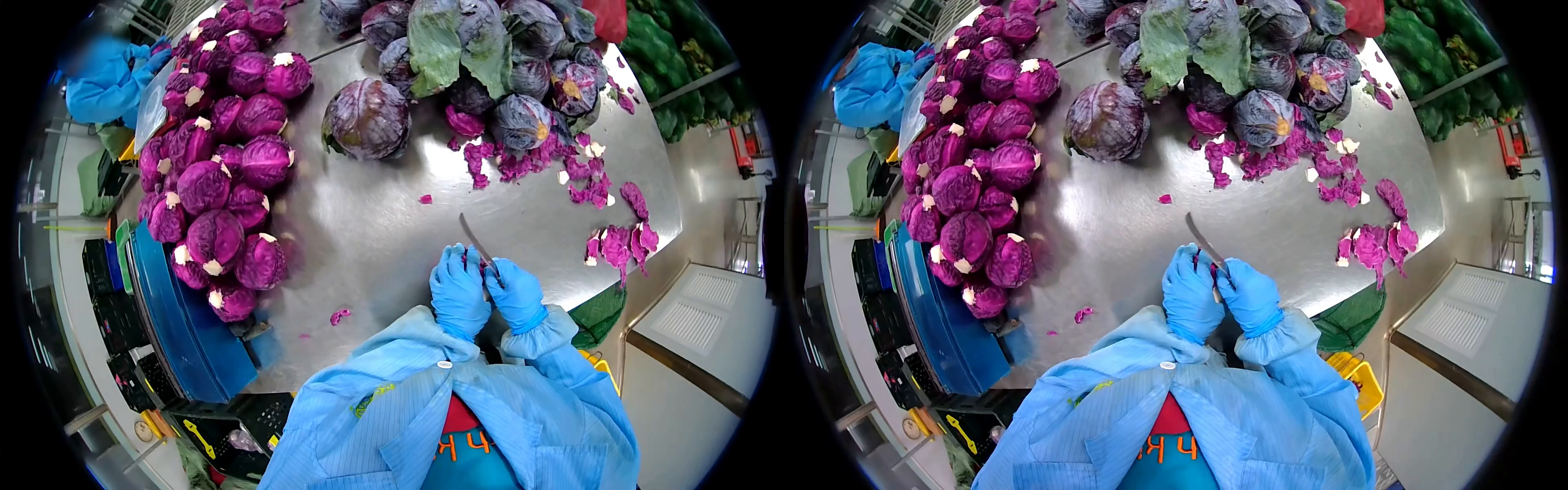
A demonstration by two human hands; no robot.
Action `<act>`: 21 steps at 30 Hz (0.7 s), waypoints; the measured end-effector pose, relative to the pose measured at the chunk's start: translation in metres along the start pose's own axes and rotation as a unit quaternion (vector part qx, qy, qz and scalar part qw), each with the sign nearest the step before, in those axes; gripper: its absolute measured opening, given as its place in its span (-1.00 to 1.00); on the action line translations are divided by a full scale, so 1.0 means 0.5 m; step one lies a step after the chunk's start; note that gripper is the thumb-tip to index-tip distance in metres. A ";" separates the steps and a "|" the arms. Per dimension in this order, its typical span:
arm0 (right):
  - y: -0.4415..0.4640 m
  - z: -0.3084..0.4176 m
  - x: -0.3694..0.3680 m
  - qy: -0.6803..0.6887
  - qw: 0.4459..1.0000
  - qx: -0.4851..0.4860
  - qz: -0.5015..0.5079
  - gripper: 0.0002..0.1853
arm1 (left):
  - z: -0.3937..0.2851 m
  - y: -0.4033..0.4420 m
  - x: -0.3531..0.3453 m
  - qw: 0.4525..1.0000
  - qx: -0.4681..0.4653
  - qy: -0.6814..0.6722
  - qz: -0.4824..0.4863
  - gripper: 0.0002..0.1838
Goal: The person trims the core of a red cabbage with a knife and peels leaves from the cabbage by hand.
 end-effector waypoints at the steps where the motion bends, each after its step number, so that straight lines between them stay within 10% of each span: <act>1: 0.000 -0.001 0.000 0.015 1.000 -0.018 0.007 -0.85 | -0.004 0.001 0.000 1.000 -0.006 0.014 -0.007 -0.26; 6: -0.002 -0.025 -0.001 0.069 0.995 -0.062 0.026 -0.79 | -0.015 0.010 0.001 0.999 -0.019 0.048 0.003 -0.21; 12: 0.024 -0.088 -0.009 0.409 0.855 -0.222 0.227 -0.61 | 0.008 0.033 0.034 0.998 -0.021 -0.052 0.035 -0.02; 21: 0.113 -0.029 -0.051 0.268 0.930 -0.024 0.249 -0.67 | 0.166 0.064 0.038 0.946 -0.050 -0.290 0.132 0.12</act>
Point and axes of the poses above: each hand's wrist, its own y-axis towards the middle knuckle, its own x-axis out of the back of the hand, z = x × y, the point moved 4 cm from there along y, towards the middle knuckle, and after that the axes turned 9 degrees about -x, right-handed, at the moved point
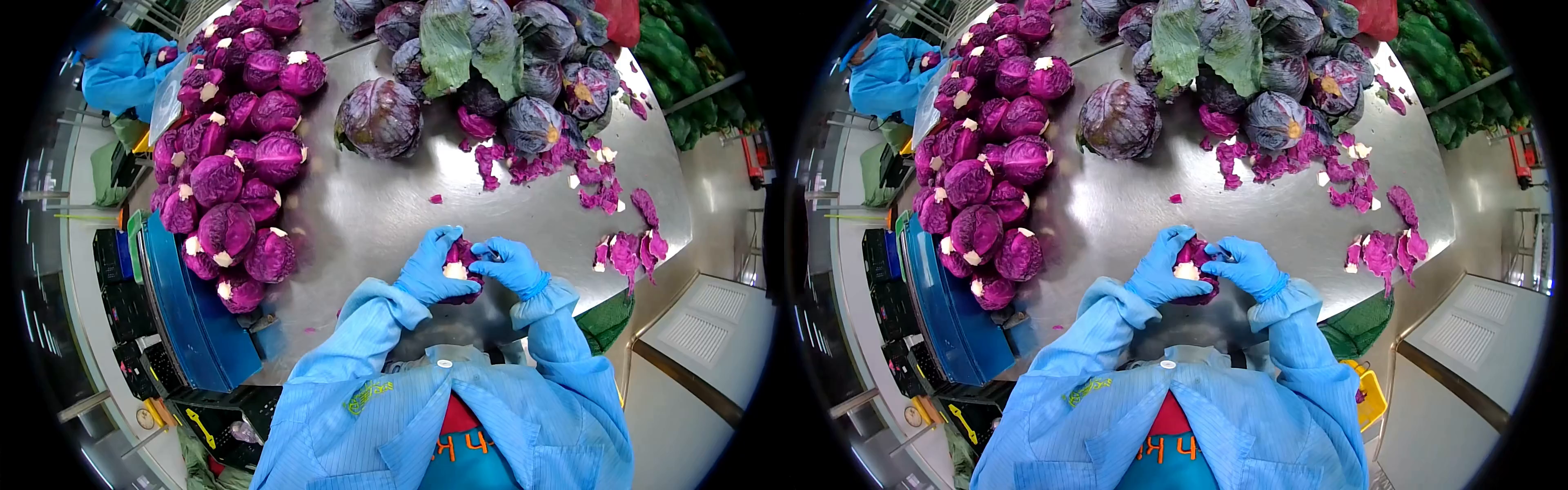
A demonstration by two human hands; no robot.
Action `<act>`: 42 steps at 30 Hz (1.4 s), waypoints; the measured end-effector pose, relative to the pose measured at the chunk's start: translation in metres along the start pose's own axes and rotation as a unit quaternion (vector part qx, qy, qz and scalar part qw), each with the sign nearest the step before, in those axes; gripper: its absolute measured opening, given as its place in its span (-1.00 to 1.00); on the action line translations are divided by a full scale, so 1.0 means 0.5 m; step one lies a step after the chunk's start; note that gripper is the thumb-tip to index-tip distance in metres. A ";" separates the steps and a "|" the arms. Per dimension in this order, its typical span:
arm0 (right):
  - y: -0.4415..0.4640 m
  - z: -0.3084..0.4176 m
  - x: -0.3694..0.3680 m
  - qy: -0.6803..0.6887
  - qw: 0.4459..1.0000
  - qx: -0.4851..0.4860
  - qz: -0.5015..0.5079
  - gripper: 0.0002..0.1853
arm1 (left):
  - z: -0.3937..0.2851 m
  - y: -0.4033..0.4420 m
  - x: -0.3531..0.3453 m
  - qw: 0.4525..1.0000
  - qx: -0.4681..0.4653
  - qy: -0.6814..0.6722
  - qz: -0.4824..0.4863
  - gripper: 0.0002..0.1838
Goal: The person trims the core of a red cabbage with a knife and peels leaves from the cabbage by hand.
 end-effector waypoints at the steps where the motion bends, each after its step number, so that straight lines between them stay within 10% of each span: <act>1: 0.008 0.007 0.003 -0.053 0.998 0.036 -0.001 -0.69 | 0.010 0.001 0.000 1.000 0.011 -0.021 0.015 0.12; 11: 0.009 0.069 -0.021 -0.556 0.767 0.284 -0.152 -0.81 | 0.019 0.014 0.023 0.997 -0.021 -0.076 0.004 0.09; 17: 0.034 0.059 0.019 -0.477 0.803 0.309 -0.178 -0.86 | 0.043 -0.001 0.026 0.996 -0.041 -0.080 0.019 0.00; 19: 0.068 -0.012 0.115 -0.508 0.819 0.065 -0.259 -0.89 | 0.021 -0.011 0.040 0.993 -0.018 -0.109 0.033 0.00; 23: 0.035 -0.060 0.181 -0.140 0.946 -0.027 -0.292 -0.79 | 0.018 -0.024 0.037 0.993 -0.019 -0.118 0.012 0.01; 26: -0.001 0.041 0.043 -0.111 0.987 0.047 -0.109 -0.43 | 0.024 -0.007 0.026 0.993 -0.051 -0.103 0.011 -0.02; 31: 0.049 0.013 -0.006 -0.183 0.971 0.150 -0.042 -0.61 | 0.015 0.009 0.048 0.986 -0.110 -0.119 0.038 -0.09; 37: 0.053 0.007 0.064 -0.419 0.852 0.183 -0.256 -0.76 | 0.028 -0.018 0.033 0.984 -0.069 -0.162 0.008 -0.10; 42: 0.017 -0.059 0.245 -0.127 0.878 0.027 -0.460 -0.58 | 0.001 -0.060 0.048 0.988 -0.107 -0.083 -0.074 -0.09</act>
Point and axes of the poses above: each hand's wrist, its own y-axis towards the middle knuckle, its own x-axis out of the back of the hand, z = x × y, the point moved 4 cm from there along y, towards the middle knuckle, and after that the axes turned 9 degrees about -x, right-handed, at the moved point
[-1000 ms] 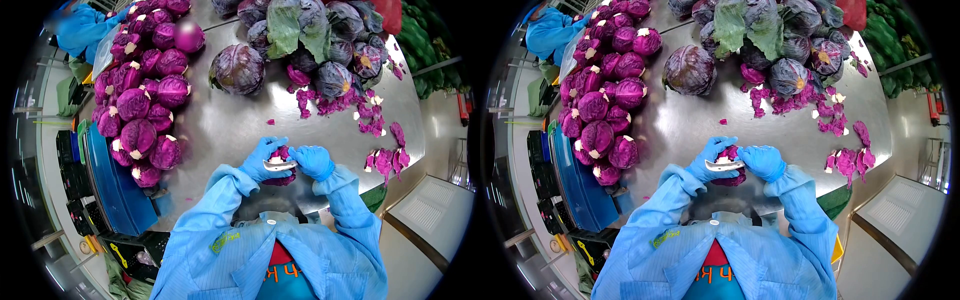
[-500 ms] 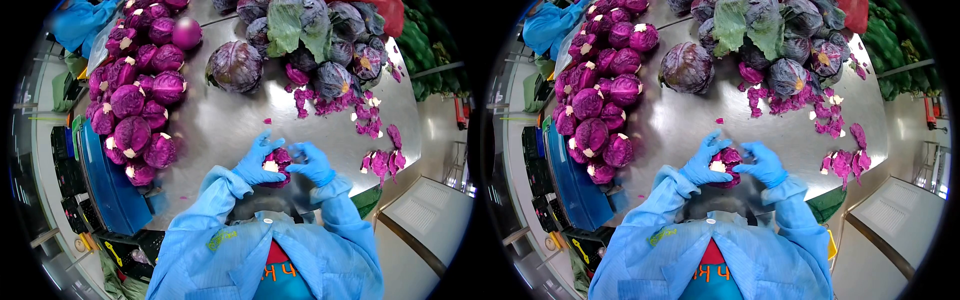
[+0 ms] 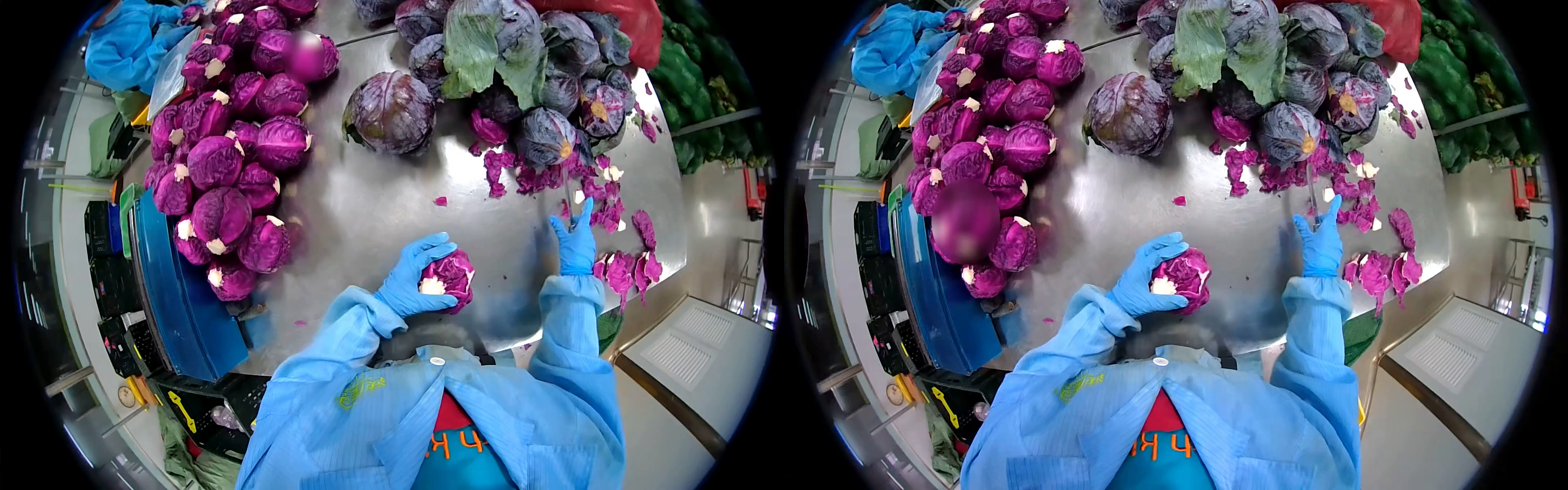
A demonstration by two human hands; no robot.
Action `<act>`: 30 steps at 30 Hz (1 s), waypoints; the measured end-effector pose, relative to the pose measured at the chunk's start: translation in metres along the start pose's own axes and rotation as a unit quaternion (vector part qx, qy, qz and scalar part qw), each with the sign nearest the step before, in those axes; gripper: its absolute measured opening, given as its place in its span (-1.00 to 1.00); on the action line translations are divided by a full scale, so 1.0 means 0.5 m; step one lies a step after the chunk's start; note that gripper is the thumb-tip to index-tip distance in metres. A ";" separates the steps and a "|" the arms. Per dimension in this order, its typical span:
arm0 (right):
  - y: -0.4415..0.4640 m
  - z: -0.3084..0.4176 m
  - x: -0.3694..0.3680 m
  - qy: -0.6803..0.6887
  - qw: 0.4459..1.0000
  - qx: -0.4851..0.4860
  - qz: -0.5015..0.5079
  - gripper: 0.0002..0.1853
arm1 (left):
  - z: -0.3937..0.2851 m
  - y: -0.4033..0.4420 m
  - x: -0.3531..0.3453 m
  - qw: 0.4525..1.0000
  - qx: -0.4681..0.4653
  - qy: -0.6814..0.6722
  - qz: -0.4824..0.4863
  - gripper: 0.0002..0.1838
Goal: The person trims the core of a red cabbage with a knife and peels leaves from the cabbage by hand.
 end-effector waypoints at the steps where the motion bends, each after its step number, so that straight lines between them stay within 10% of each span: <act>1: -0.019 0.007 0.002 -0.026 0.999 -0.012 0.030 -0.57 | -0.001 -0.002 -0.006 1.000 -0.001 0.016 -0.008 -0.08; 6: -0.215 0.082 -0.087 0.143 0.890 -0.237 0.361 -0.53 | 0.000 -0.002 -0.038 0.995 0.012 0.095 -0.014 0.05; 9: -0.281 0.100 -0.101 0.241 0.842 -0.314 0.367 -0.48 | 0.006 -0.013 -0.031 0.997 0.043 0.066 0.003 0.19; 16: -0.280 0.137 -0.060 0.107 0.914 0.184 0.346 -0.49 | 0.034 0.003 -0.042 0.995 0.041 0.056 0.064 0.28; 30: -0.244 0.096 -0.075 0.248 0.904 0.073 0.341 -0.69 | -0.016 0.006 -0.040 0.985 0.051 0.157 -0.055 0.13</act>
Point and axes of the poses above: each hand's wrist, its own y-axis towards the middle knuckle, its own x-axis out of the back of the hand, z = x × y, the point moved 4 cm from there along y, towards the middle knuckle, and after that the axes turned 9 degrees about -x, right-handed, at the moved point
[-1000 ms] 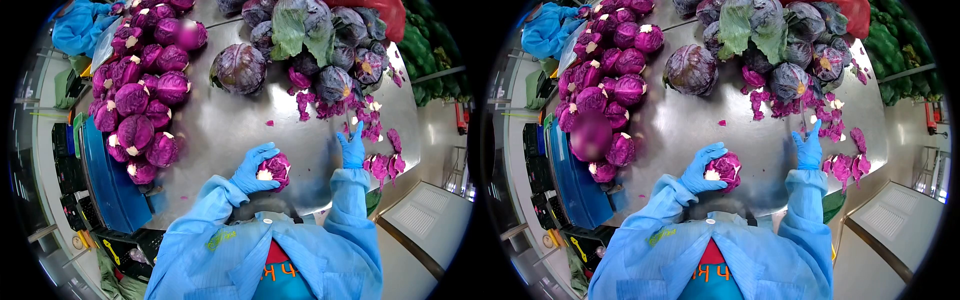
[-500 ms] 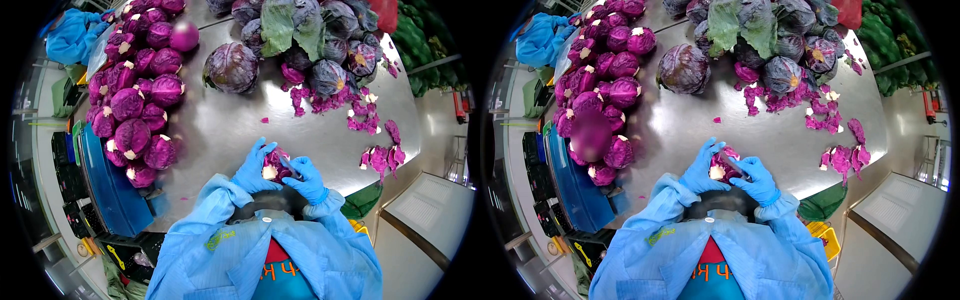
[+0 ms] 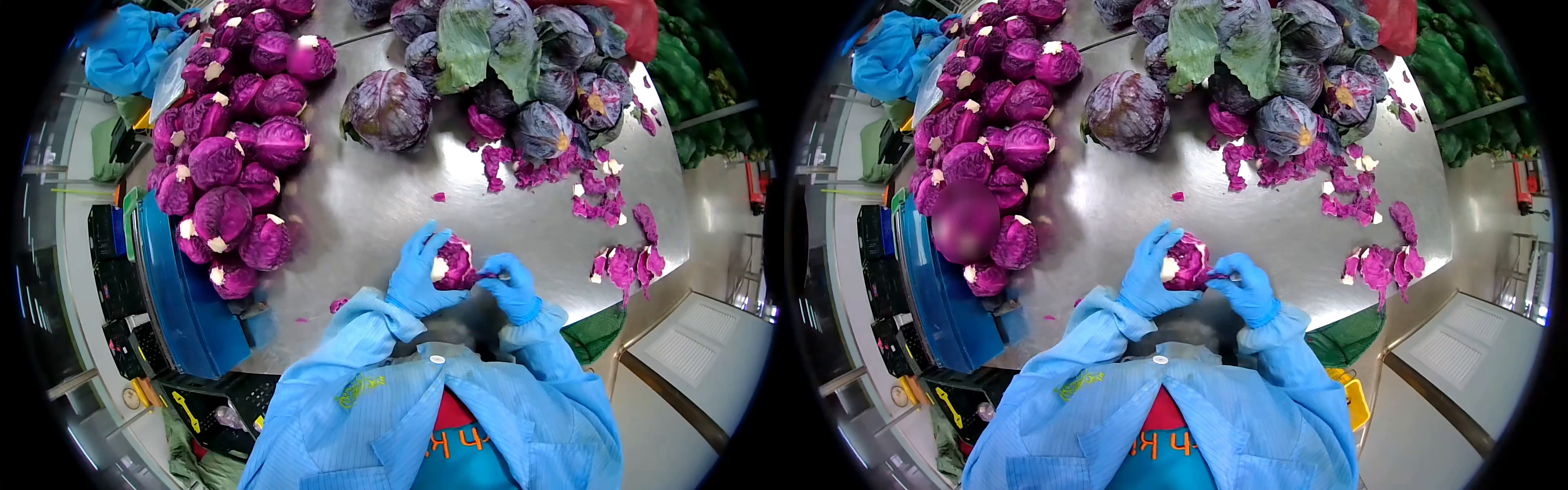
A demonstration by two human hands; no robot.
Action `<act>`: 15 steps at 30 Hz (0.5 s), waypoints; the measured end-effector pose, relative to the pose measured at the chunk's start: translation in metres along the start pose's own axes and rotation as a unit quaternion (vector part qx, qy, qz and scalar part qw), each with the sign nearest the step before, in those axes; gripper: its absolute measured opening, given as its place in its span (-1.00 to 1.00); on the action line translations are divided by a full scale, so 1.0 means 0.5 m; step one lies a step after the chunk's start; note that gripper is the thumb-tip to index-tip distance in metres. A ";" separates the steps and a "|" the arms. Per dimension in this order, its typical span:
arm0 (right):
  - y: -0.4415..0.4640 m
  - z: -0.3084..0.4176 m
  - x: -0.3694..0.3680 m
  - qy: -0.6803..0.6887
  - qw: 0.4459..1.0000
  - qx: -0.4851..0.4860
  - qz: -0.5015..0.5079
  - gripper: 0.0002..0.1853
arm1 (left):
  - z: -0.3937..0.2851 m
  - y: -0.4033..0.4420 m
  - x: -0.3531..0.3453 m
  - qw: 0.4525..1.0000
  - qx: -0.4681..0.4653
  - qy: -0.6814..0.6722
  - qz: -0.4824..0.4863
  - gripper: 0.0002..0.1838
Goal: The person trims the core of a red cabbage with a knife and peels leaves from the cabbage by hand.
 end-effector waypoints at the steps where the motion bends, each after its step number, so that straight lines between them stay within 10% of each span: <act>1: -0.009 -0.013 0.023 0.066 0.997 -0.017 -0.042 -0.69 | 0.006 -0.002 0.003 1.000 0.003 -0.011 -0.009 0.13; 5: -0.019 -0.092 0.187 -0.103 0.956 -0.097 -0.258 -0.62 | 0.010 -0.006 0.002 1.000 0.003 -0.016 -0.010 0.14; 7: -0.017 -0.043 0.178 -0.243 0.939 0.011 -0.242 -0.54 | -0.006 0.001 -0.001 1.000 0.002 0.015 -0.001 0.15; 15: 0.040 0.085 -0.001 -0.371 0.916 0.087 0.126 -0.43 | 0.006 0.009 0.006 0.999 -0.031 0.009 0.029 0.16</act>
Point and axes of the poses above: each hand's wrist, its own y-axis towards the middle knuckle, its own x-axis out of the back of the hand, z = x × y, the point moved 4 cm from there along y, towards the middle knuckle, and after that the axes turned 9 degrees about -x, right-handed, at the moved point
